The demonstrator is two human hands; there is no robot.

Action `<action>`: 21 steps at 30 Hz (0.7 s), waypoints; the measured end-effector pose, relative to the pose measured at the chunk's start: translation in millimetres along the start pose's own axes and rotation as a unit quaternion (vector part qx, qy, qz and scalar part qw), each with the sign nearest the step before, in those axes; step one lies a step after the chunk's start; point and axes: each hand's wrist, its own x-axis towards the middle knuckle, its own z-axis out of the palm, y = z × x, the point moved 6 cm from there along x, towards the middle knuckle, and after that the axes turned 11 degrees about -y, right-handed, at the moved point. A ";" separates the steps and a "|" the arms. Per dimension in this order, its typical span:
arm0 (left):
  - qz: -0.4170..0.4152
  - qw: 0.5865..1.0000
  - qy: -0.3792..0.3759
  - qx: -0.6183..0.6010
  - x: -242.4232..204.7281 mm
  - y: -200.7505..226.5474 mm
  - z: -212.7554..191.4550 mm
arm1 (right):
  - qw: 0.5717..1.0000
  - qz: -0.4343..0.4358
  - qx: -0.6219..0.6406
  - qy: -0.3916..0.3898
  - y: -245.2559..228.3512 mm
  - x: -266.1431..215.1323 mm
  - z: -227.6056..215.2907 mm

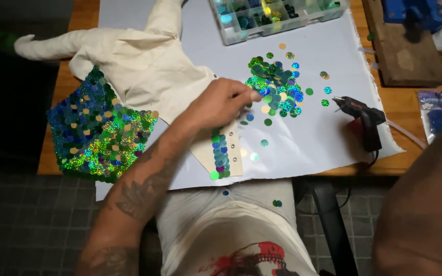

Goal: Glue sequins onto a fabric garment using a hot glue gun

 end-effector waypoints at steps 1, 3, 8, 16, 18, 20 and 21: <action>-0.017 0.996 -0.001 -0.091 -1.6 3.2 -2.2 | 0.998 0.016 -0.058 0.009 16.5 3.9 6.5; -0.036 0.982 -0.003 -0.185 -6.0 8.4 -1.5 | 0.983 0.049 -0.174 0.030 63.4 23.7 47.7; 0.076 0.959 0.025 -0.272 12.9 -9.4 -0.1 | 0.881 0.119 -0.451 0.082 183.0 58.5 181.4; 0.149 0.961 0.083 -0.217 6.8 -17.4 -2.9 | 0.927 0.118 -0.348 0.080 207.8 75.6 189.7; 0.155 0.957 0.092 -0.228 0.7 -20.0 -6.3 | 0.915 0.121 -0.376 0.080 201.6 80.0 181.8; 0.167 0.949 0.092 -0.250 -5.7 -22.5 -9.2 | 0.890 0.122 -0.429 0.092 195.4 83.5 158.4; 0.166 0.949 0.092 -0.251 -10.4 -20.8 -11.0 | 0.890 0.123 -0.428 0.093 198.0 84.3 154.7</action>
